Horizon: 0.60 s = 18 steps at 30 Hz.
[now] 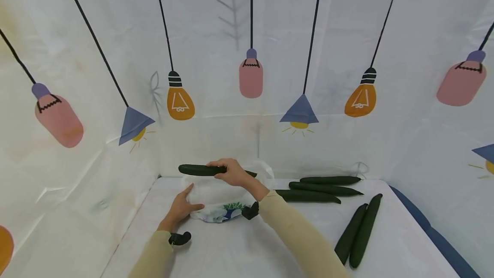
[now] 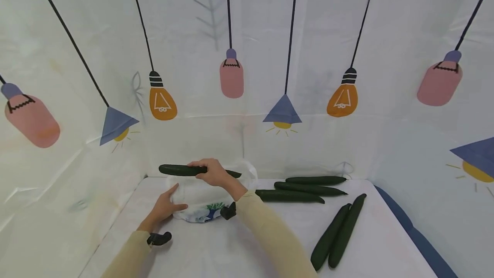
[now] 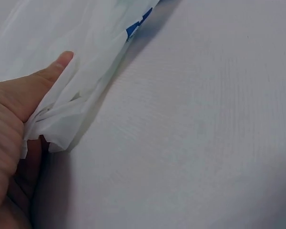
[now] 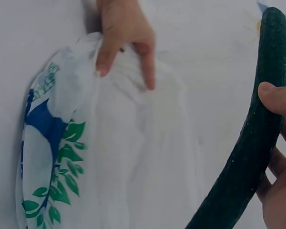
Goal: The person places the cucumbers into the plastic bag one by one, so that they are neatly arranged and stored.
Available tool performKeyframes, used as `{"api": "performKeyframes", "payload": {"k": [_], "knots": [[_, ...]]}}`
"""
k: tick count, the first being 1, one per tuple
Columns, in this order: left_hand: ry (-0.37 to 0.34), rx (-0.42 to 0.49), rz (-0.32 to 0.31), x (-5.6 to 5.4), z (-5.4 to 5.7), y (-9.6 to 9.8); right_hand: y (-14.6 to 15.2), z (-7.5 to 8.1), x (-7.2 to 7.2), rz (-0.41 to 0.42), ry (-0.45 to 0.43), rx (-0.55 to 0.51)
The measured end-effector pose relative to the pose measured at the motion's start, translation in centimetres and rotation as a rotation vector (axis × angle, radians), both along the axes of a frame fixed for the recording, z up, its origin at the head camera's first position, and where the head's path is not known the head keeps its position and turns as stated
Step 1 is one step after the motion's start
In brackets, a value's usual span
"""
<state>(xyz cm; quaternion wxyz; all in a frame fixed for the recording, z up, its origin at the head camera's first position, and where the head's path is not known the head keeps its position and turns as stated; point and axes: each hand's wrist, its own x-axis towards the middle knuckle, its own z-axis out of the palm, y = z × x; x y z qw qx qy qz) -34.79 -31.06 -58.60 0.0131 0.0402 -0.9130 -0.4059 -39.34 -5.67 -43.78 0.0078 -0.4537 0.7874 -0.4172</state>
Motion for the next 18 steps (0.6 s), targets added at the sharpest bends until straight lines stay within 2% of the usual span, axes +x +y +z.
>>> {"api": "performKeyframes", "payload": {"k": [10,18], "knots": [[-0.013,0.014,-0.024,0.0,0.6,-0.2,-1.2,-3.4,-1.8,-0.096,0.001,0.159],[0.003,0.011,-0.041,-0.3,0.5,-0.2,-1.1,-5.3,-2.3,-0.204,-0.002,0.259]]}}
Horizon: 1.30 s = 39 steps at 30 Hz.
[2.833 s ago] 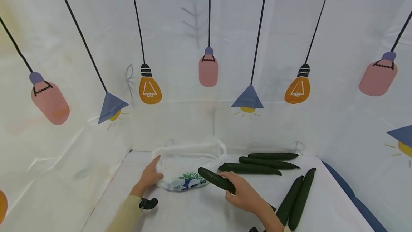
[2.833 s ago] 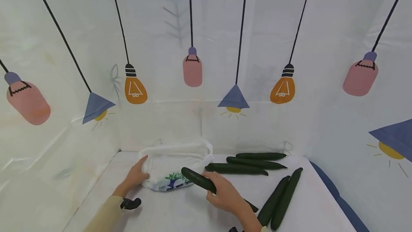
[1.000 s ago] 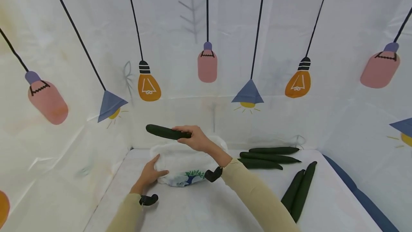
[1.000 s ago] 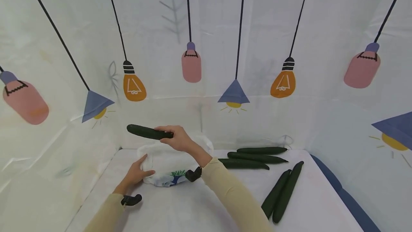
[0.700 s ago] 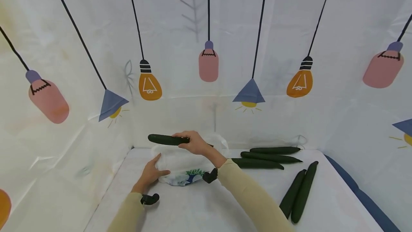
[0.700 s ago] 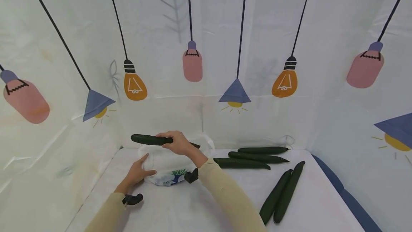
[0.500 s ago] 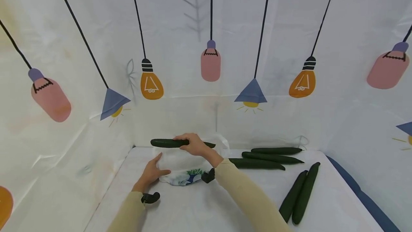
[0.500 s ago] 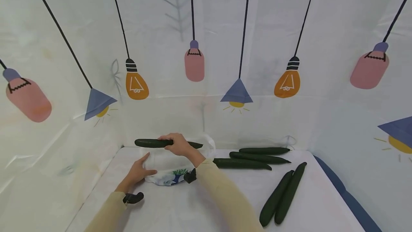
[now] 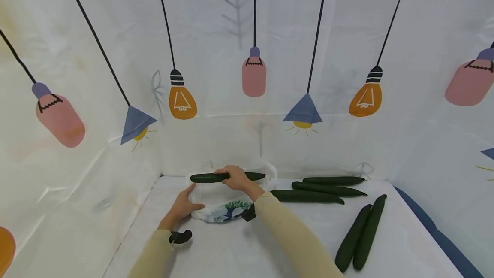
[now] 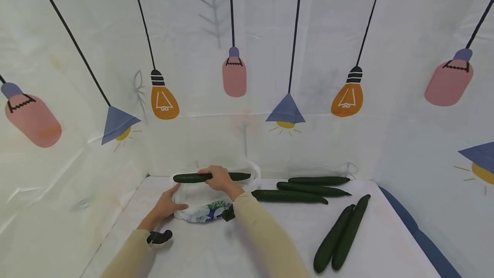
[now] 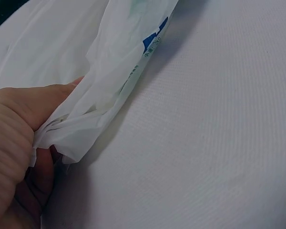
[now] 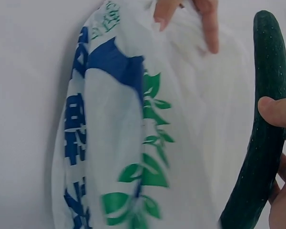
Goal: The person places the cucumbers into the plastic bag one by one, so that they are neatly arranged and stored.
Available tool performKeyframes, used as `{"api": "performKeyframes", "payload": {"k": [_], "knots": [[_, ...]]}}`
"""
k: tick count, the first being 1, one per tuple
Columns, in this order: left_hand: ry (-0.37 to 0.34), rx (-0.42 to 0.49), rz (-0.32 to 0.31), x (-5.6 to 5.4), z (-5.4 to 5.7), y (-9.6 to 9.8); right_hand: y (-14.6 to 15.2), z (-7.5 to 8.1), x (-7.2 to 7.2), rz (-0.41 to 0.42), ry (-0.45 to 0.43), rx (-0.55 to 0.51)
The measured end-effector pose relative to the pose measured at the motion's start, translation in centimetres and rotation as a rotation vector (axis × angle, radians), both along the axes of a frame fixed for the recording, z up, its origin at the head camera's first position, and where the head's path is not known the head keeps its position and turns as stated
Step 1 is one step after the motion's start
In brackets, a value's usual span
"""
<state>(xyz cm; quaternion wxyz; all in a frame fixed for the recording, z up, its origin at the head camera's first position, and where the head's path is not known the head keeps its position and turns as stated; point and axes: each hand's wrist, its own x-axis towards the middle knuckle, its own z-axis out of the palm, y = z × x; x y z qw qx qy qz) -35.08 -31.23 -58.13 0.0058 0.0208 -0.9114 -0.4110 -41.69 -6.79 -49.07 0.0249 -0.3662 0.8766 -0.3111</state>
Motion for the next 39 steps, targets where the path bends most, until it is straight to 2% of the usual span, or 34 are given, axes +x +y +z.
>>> {"api": "performKeyframes", "payload": {"k": [6,13,20,26,39], "knots": [[0.027,-0.017,-0.008,0.1,0.0,0.1,0.3,-1.4,-0.5,-0.045,-0.034,0.001],[0.047,0.002,-0.011,0.1,0.1,0.3,0.5,-2.5,-0.9,-0.054,-0.001,0.016],[0.062,-0.022,-0.019,0.1,0.1,0.4,0.2,-3.6,-0.9,-0.112,0.043,0.029],[0.06,-0.028,-0.01,0.3,0.2,0.4,-0.1,-4.2,-0.6,-0.141,0.039,0.004],[0.045,-0.026,-0.003,0.5,-0.1,0.6,-0.3,-5.8,-1.4,-0.199,-0.008,-0.08]]}}
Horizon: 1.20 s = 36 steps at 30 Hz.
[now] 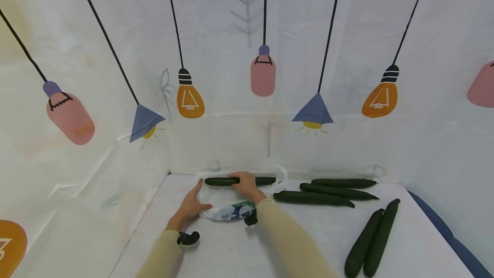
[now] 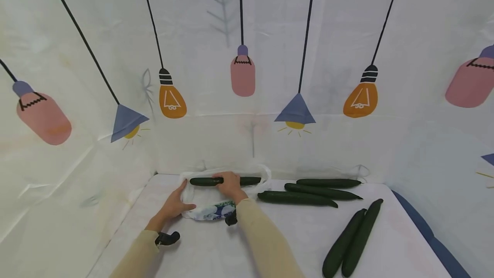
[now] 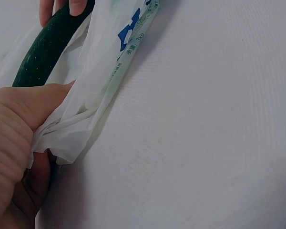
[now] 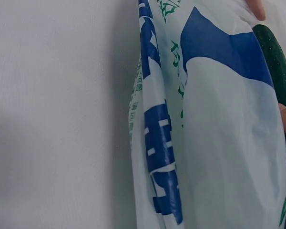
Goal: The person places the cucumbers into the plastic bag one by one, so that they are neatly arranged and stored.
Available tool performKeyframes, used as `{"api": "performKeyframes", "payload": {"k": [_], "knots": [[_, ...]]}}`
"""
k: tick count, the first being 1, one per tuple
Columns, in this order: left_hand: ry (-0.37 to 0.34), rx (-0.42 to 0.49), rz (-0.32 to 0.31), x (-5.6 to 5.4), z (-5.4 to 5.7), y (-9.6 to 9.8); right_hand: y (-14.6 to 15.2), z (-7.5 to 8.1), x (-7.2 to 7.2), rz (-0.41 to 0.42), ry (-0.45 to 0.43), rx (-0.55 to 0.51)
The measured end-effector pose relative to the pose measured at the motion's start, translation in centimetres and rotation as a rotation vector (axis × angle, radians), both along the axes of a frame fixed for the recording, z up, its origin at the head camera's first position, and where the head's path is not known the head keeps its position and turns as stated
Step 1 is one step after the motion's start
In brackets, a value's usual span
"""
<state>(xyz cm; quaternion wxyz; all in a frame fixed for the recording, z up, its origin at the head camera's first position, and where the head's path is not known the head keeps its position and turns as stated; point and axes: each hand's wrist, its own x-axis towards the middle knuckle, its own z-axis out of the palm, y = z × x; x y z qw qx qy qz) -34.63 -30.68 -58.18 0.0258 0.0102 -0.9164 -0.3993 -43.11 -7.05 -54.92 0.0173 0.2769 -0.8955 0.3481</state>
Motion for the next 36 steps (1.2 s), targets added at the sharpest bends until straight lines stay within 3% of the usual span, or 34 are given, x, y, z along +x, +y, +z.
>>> {"api": "performKeyframes", "payload": {"k": [14,19,30,36], "knots": [[0.014,-0.008,-0.005,0.4,-0.4,0.8,0.7,-1.7,0.2,-0.022,0.046,-0.037],[0.001,-0.005,-0.006,0.7,0.0,1.1,0.8,-1.9,0.2,-0.039,0.053,-0.013],[0.034,-0.029,0.005,0.9,0.2,0.9,1.0,-1.2,0.6,-0.057,0.006,-0.022],[0.017,-0.041,0.013,0.6,-0.1,0.2,1.1,-0.4,0.7,-0.054,0.032,-0.027]]}}
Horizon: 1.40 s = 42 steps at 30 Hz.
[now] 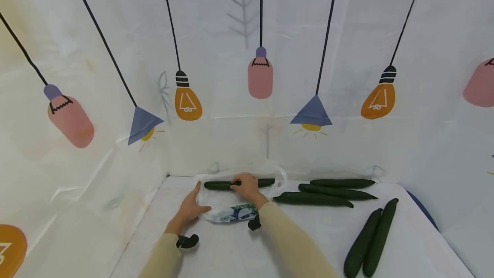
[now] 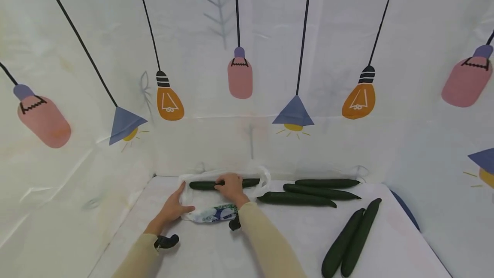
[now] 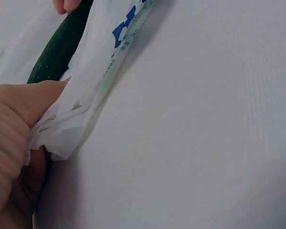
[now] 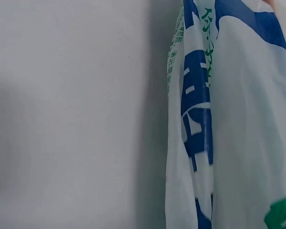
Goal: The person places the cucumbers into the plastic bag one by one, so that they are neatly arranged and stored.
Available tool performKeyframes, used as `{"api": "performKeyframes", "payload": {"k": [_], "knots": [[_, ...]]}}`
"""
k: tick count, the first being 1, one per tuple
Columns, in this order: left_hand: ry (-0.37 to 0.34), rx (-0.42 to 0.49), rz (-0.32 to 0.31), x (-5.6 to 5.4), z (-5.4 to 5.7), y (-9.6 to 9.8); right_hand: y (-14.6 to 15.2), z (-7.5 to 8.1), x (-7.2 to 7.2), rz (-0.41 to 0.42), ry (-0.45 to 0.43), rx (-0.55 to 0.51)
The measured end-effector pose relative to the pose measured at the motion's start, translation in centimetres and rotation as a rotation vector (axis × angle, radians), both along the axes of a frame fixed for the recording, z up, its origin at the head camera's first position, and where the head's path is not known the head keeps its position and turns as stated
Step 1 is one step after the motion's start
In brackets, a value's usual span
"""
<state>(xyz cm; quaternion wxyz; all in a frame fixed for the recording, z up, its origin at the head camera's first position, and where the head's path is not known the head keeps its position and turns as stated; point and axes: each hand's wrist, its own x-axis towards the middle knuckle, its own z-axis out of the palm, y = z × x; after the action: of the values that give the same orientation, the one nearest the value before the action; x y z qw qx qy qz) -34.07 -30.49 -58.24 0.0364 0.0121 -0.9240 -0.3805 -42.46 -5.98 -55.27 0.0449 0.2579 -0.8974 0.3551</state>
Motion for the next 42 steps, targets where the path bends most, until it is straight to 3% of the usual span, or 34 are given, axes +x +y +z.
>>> {"api": "performKeyframes", "payload": {"k": [6,12,18,27,35,42], "knots": [[0.006,-0.014,-0.001,0.2,0.1,-0.2,1.0,0.4,1.1,0.089,0.093,-0.023],[0.006,-0.012,-0.014,0.6,0.2,-0.2,2.8,1.6,3.5,0.166,0.027,0.011],[-0.002,-0.042,-0.016,0.6,-0.1,-0.1,4.9,2.7,6.0,0.231,-0.06,0.17],[-0.008,-0.034,-0.029,0.9,0.8,0.3,7.2,2.0,8.9,0.325,-0.103,0.357],[-0.001,-0.031,-0.022,1.2,1.2,0.5,8.3,1.6,10.3,0.324,-0.098,0.337],[0.027,-0.055,-0.006,1.8,1.5,1.2,9.4,1.6,11.2,0.35,-0.056,0.247]]}}
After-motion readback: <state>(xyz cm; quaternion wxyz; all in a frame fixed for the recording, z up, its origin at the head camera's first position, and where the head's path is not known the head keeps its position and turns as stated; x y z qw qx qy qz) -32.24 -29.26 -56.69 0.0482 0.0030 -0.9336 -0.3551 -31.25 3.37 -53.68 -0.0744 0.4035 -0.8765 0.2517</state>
